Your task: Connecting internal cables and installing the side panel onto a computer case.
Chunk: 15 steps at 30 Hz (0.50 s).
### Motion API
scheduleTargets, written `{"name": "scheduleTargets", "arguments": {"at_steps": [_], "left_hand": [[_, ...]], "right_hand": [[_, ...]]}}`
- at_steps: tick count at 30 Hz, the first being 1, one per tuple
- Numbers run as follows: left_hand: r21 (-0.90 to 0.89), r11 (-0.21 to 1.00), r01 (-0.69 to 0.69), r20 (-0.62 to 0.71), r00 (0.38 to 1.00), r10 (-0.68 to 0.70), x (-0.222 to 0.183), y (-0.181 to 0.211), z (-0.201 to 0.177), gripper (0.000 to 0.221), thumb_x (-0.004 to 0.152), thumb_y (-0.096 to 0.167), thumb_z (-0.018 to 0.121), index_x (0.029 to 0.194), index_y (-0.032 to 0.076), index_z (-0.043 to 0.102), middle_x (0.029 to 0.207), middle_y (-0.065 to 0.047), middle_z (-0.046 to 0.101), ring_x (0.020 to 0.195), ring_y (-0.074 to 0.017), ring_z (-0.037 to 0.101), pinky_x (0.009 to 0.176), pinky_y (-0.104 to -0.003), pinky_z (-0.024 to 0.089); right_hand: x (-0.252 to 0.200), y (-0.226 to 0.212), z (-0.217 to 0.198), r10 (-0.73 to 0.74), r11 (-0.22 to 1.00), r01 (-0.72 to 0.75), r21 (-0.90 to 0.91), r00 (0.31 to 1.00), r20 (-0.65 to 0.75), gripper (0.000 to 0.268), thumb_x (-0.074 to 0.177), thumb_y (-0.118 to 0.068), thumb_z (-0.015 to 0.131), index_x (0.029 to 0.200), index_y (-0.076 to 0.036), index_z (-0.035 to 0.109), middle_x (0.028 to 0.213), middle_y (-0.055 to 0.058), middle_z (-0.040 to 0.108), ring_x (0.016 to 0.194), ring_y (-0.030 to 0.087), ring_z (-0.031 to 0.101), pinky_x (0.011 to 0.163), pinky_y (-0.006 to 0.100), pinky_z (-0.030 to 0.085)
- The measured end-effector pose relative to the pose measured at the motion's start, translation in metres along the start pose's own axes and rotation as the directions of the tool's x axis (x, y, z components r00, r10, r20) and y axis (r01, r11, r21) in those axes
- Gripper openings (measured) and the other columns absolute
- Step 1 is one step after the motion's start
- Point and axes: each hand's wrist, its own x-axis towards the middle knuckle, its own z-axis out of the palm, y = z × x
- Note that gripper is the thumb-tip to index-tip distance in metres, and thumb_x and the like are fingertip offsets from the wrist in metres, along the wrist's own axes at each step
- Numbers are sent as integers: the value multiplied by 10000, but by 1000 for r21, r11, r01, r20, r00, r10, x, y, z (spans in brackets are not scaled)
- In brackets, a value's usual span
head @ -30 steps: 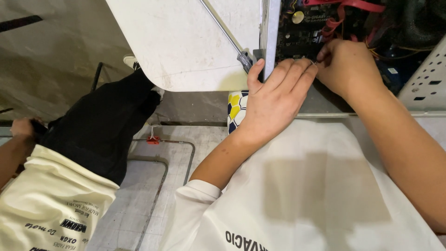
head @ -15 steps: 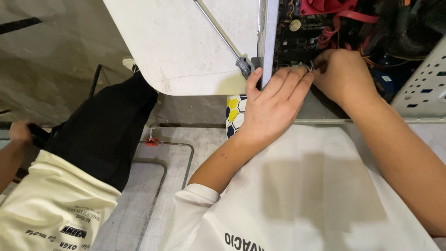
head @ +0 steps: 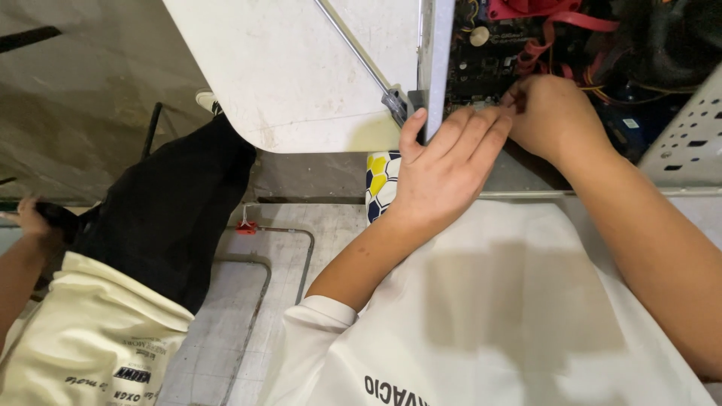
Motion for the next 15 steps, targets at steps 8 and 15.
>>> {"name": "scheduleTargets", "arguments": {"at_steps": [8,15], "left_hand": [[97,995,4,32,999,-7,-1,5,0,204,1074,137,547,1153,266,685,1201,129,687,1118,-53,650,1210,-395,119],[248,832,-496,508,798,324,7,23,31,414,995,154,433,1359,93,619,1338,-138,601,978,-256,594,977,-367,401]], "right_hand": [[-2,4,0,-3,999,4,-34,999,50,228,960,-258,554,1034,-113,714,942,141,740,855,417,659,741,509,494],[-2,11,-9,-139,977,151,-154,987,81,231,941,-167,517,1076,-92,688,1064,210,745,975,487,676,790,563,503]]}}
